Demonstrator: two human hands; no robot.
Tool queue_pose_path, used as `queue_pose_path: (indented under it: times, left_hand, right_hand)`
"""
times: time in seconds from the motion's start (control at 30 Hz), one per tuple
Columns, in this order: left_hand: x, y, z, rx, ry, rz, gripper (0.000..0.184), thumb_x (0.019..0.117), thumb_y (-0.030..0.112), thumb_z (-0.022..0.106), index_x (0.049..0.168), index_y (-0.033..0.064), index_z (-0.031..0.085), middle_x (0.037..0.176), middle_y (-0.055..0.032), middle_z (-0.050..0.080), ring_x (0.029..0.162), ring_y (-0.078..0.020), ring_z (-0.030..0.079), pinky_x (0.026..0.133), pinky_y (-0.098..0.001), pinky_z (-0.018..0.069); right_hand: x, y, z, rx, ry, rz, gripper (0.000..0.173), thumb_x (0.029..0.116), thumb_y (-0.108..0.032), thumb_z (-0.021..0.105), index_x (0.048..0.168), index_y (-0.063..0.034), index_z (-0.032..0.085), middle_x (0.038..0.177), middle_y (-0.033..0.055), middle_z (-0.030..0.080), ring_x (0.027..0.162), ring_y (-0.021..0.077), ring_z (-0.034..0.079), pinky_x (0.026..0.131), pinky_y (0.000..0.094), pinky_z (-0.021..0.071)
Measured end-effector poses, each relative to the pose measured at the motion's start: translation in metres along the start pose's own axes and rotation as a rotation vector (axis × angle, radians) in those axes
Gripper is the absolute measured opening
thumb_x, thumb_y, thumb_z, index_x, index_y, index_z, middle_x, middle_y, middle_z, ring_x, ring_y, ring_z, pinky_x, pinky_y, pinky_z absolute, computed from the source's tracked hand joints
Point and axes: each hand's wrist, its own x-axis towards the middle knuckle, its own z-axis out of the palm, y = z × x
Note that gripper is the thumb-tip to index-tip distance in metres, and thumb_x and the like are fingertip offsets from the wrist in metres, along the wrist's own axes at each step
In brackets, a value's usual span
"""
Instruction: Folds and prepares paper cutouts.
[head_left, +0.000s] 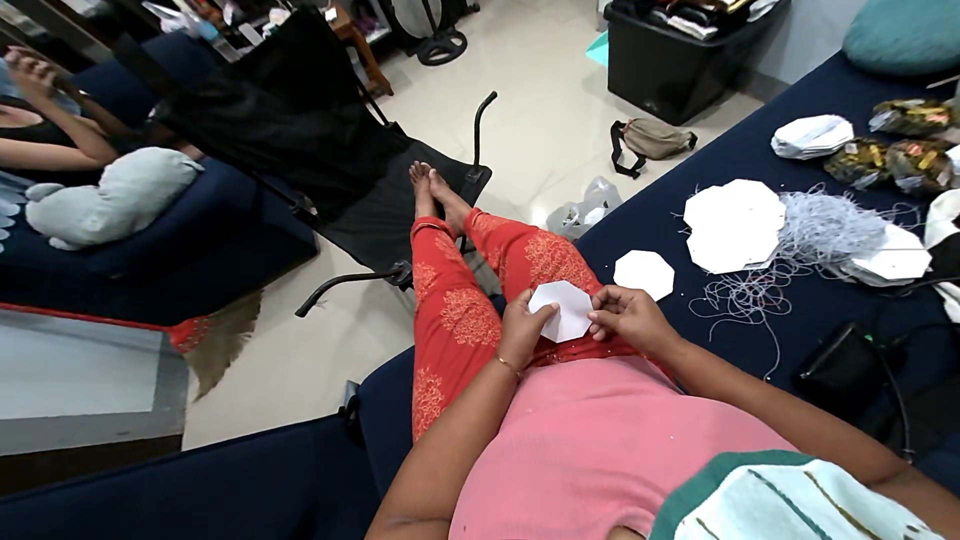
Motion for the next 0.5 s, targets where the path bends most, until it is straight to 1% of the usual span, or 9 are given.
queue_pose_path:
  times: [0.07,0.13,0.2,0.23,0.3,0.37,0.43,0.5]
  left_hand:
    - [-0.0011,0.0001,-0.0011,0.035,-0.044,0.002,0.025,0.0944,-0.003,0.061,0.118,-0.0105,0.059,0.103,-0.014,0.069,0.09,-0.0133,0.069,0.084,-0.0312,0.0587]
    - [-0.0032,0.0002,-0.0015,0.101,-0.104,0.006,0.027,0.0927,-0.002,0.063,0.119,-0.0101,0.06,0.106,-0.0145,0.069,0.093,-0.0135,0.069,0.087,-0.0323,0.0582]
    - [-0.0063,0.0006,0.0007,0.158,-0.16,-0.001,0.029,0.0917,0.0,0.066,0.119,-0.0089,0.062,0.106,-0.0144,0.07,0.094,-0.0138,0.069,0.088,-0.0336,0.0582]
    - [-0.0076,0.0011,0.0018,0.171,-0.179,0.001,0.029,0.093,0.002,0.066,0.12,-0.0082,0.063,0.106,-0.0139,0.07,0.094,-0.0134,0.07,0.089,-0.0337,0.0585]
    - [-0.009,0.0027,0.0036,0.171,-0.181,0.02,0.026,0.099,0.009,0.063,0.119,-0.0076,0.064,0.103,-0.012,0.072,0.091,-0.0113,0.07,0.088,-0.0322,0.059]
    - [-0.0084,0.0026,0.0038,0.168,-0.159,0.047,0.025,0.1035,0.014,0.058,0.115,-0.0067,0.066,0.097,-0.0094,0.072,0.085,-0.0096,0.07,0.084,-0.0309,0.0588]
    - [-0.0079,0.0018,0.0033,0.158,-0.146,0.053,0.024,0.1042,0.014,0.057,0.112,-0.0059,0.067,0.093,-0.0076,0.072,0.082,-0.0087,0.069,0.082,-0.0302,0.059]
    - [-0.0073,0.0008,0.0029,0.144,-0.145,0.047,0.023,0.1039,0.013,0.057,0.111,-0.0061,0.067,0.092,-0.0074,0.072,0.081,-0.0084,0.07,0.082,-0.0302,0.0593]
  right_hand:
    - [0.0,-0.0001,-0.0005,-0.022,0.02,-0.003,0.006,0.0947,0.003,0.063,0.101,0.0042,0.061,0.086,0.0059,0.068,0.065,0.0108,0.069,0.065,0.0276,0.0624]
    - [0.0005,0.0001,-0.0027,-0.053,0.042,-0.018,0.009,0.0949,0.001,0.063,0.103,0.0048,0.063,0.089,0.0073,0.068,0.067,0.01,0.068,0.065,0.0269,0.0615]
    - [0.0023,0.0017,-0.0054,-0.092,0.045,-0.05,0.011,0.095,-0.001,0.063,0.105,0.0044,0.065,0.093,0.0078,0.068,0.067,0.0087,0.066,0.063,0.0259,0.0594]
    - [0.0035,0.0029,-0.0063,-0.108,0.041,-0.068,0.011,0.0949,-0.001,0.064,0.105,0.0041,0.066,0.093,0.0075,0.068,0.067,0.0081,0.066,0.062,0.0251,0.0587]
    - [0.0043,0.0023,-0.0069,-0.132,0.013,-0.068,0.012,0.0957,-0.002,0.063,0.106,0.0035,0.066,0.094,0.007,0.068,0.067,0.0071,0.065,0.06,0.0238,0.0571]
    - [0.0038,0.0005,-0.0068,-0.157,-0.029,-0.05,0.014,0.0959,-0.003,0.063,0.108,0.0031,0.067,0.096,0.0069,0.067,0.066,0.0066,0.063,0.058,0.0231,0.0545]
    - [0.0036,0.0018,-0.007,-0.171,-0.061,-0.052,0.015,0.0948,-0.003,0.065,0.108,0.0021,0.067,0.096,0.0063,0.067,0.068,0.0061,0.062,0.057,0.0222,0.0524]
    - [0.0043,0.0045,-0.0077,-0.166,-0.082,-0.061,0.017,0.0924,-0.004,0.068,0.109,0.0006,0.068,0.097,0.0046,0.068,0.072,0.005,0.062,0.06,0.021,0.0515]
